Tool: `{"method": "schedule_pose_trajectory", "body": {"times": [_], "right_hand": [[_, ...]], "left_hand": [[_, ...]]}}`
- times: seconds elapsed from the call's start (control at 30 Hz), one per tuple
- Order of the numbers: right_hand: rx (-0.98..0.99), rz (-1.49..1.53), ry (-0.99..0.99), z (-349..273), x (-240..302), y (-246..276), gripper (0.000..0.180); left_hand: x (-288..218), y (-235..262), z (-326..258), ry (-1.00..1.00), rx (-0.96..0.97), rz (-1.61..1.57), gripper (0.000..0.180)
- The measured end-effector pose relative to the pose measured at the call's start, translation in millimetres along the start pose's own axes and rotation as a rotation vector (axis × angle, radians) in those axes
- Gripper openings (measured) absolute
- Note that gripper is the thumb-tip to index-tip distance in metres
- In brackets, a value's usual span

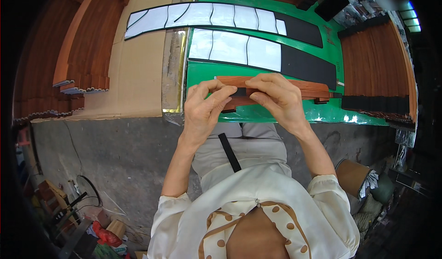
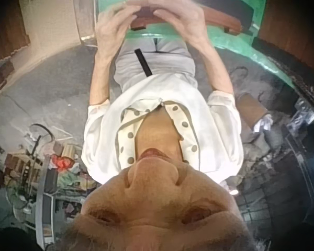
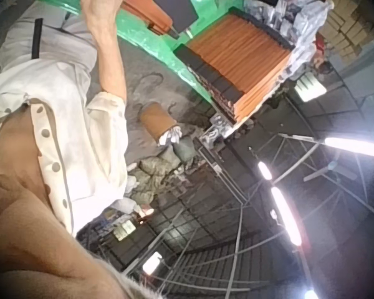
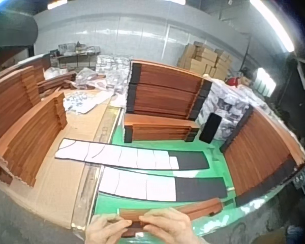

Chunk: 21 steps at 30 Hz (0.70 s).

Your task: Applying black foam tape or cushioning to wooden furniture components.

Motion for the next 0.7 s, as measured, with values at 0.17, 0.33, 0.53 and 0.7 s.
{"method": "schedule_pose_trajectory", "body": {"times": [0.17,0.33,0.53,0.7], "right_hand": [[-0.016,-0.244,0.21,-10,3,-10,0.031],[-0.08,-0.306,0.3,-14,7,-5,0.03],[-0.327,-0.39,0.047,-36,-44,77,0.025],[-0.413,-0.893,-0.52,-87,-116,166,0.031]], "left_hand": [[-10,-3,-2,-0.207,-0.032,0.291,0.033],[-16,-10,0,-0.233,-0.074,0.343,0.028],[-11,8,-10,0.289,-0.065,-0.054,0.029],[-2,10,-5,0.544,0.11,0.016,0.047]]}}
Point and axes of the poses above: each hand's wrist, its own z-axis towards the middle knuckle, its own y-axis out of the back of the hand, x = y × z, the point moved 3 cm from there along z, towards the middle knuckle, and after that the axes turned 5 degrees about -y, right-handed, at the moved point
